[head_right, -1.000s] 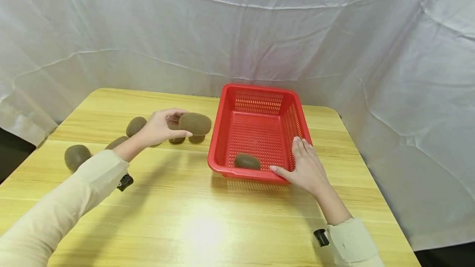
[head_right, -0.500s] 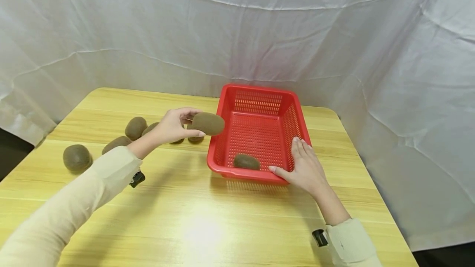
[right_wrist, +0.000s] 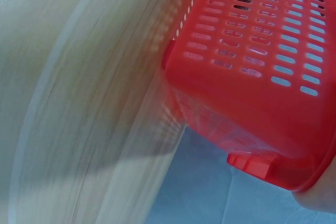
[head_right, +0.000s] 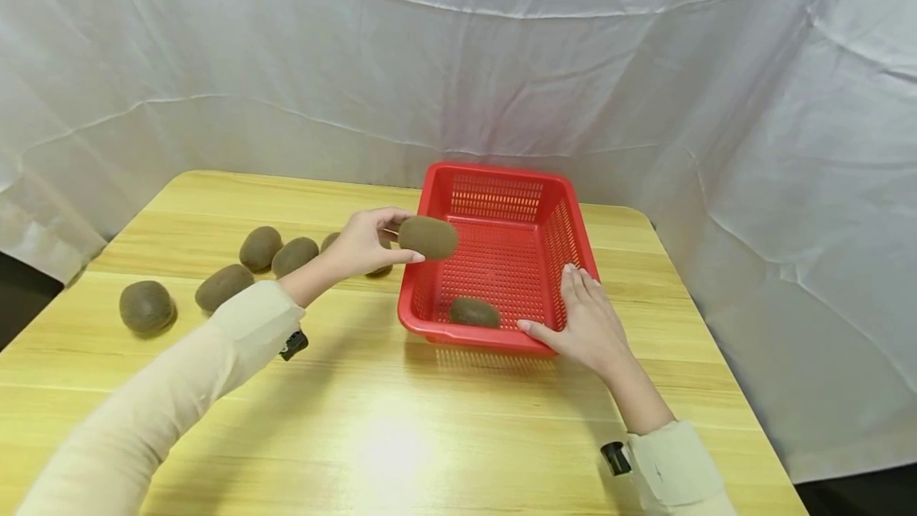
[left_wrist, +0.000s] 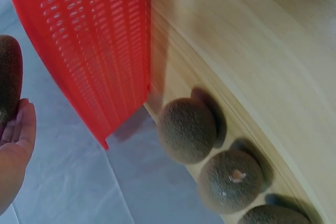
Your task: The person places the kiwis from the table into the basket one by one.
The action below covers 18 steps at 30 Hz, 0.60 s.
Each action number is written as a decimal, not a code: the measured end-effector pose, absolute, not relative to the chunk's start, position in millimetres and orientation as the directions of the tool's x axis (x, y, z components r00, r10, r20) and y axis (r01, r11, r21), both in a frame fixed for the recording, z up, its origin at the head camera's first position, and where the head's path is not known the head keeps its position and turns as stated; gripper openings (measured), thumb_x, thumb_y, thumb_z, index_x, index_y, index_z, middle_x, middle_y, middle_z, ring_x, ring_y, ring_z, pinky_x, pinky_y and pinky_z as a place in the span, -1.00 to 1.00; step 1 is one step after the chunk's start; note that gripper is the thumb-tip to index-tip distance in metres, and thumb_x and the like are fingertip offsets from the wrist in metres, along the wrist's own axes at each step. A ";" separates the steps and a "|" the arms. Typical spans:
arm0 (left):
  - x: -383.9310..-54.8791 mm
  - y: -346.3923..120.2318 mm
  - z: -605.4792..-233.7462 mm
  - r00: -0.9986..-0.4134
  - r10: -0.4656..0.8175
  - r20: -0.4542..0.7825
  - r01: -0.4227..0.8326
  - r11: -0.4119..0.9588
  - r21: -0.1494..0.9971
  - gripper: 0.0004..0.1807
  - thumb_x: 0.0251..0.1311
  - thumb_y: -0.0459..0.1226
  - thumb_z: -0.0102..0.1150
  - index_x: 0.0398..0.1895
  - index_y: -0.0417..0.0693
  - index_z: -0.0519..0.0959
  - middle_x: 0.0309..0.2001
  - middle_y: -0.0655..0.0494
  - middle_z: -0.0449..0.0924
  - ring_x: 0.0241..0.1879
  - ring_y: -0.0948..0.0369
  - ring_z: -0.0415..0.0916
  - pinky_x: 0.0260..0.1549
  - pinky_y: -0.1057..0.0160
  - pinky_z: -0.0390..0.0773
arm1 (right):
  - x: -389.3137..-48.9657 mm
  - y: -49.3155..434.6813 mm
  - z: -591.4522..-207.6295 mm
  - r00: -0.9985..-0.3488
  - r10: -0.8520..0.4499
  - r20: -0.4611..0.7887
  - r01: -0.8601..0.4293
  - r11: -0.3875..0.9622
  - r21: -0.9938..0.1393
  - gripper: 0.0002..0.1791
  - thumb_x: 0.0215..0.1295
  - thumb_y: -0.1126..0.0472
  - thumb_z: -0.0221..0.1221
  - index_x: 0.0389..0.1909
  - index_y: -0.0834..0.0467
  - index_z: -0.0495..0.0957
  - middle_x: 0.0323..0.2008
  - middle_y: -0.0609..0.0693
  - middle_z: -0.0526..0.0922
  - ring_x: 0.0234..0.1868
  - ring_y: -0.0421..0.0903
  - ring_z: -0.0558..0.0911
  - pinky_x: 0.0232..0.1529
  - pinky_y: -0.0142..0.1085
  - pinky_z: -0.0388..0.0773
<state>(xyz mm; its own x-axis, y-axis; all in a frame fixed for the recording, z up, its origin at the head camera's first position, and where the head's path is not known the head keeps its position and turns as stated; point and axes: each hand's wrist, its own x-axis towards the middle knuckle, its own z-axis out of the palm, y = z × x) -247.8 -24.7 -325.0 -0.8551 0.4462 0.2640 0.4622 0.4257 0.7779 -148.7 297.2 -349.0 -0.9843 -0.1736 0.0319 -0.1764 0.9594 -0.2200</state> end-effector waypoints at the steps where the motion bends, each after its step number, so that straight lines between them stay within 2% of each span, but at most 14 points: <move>1: -248.5 -22.4 -325.5 -0.855 0.447 0.263 0.462 0.426 0.778 -0.40 -0.13 -0.21 0.44 0.05 -0.19 0.51 -0.12 -0.03 0.62 -0.13 0.12 0.59 -0.10 0.20 0.60 | -148.6 297.3 -348.8 -0.984 -0.173 0.032 -0.176 0.959 -0.220 0.17 0.11 -0.37 0.06 0.37 0.46 -0.15 0.40 0.39 -0.08 0.42 0.31 -0.07 0.39 0.14 -0.11; 6: -250.8 -11.2 -327.4 -0.854 0.456 0.250 0.456 0.423 0.783 -0.41 -0.10 -0.19 0.43 0.05 -0.18 0.50 -0.14 -0.03 0.61 -0.14 0.12 0.57 -0.11 0.16 0.60 | -147.8 297.1 -348.6 -0.985 -0.172 0.031 -0.175 0.959 -0.224 0.18 0.10 -0.37 0.06 0.37 0.46 -0.15 0.40 0.39 -0.07 0.41 0.32 -0.07 0.39 0.14 -0.10; 12: -253.7 1.1 -328.0 -0.842 0.474 0.257 0.487 0.466 0.738 -0.40 -0.10 -0.17 0.42 0.06 -0.20 0.49 -0.12 -0.02 0.60 -0.12 0.14 0.54 -0.13 0.26 0.57 | -147.5 297.2 -348.8 -0.984 -0.172 0.037 -0.176 0.958 -0.227 0.18 0.10 -0.37 0.07 0.38 0.45 -0.16 0.40 0.38 -0.07 0.42 0.32 -0.07 0.39 0.14 -0.10; 18: -259.0 10.6 -331.6 -0.842 0.487 0.234 0.488 0.499 0.717 -0.40 -0.08 -0.17 0.42 0.07 -0.21 0.49 -0.12 -0.02 0.59 -0.13 0.16 0.53 -0.12 0.27 0.55 | -147.9 296.8 -348.9 -0.984 -0.172 0.042 -0.177 0.958 -0.228 0.17 0.10 -0.37 0.07 0.38 0.45 -0.16 0.40 0.38 -0.07 0.41 0.31 -0.06 0.39 0.14 -0.08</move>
<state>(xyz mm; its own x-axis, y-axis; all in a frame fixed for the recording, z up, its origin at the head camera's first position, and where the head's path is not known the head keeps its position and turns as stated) -259.0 10.6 -331.6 -0.8417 0.4865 0.2341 0.4876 0.4987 0.7166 -147.9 296.8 -348.9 -0.9842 -0.1719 0.0422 -0.1770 0.9575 -0.2276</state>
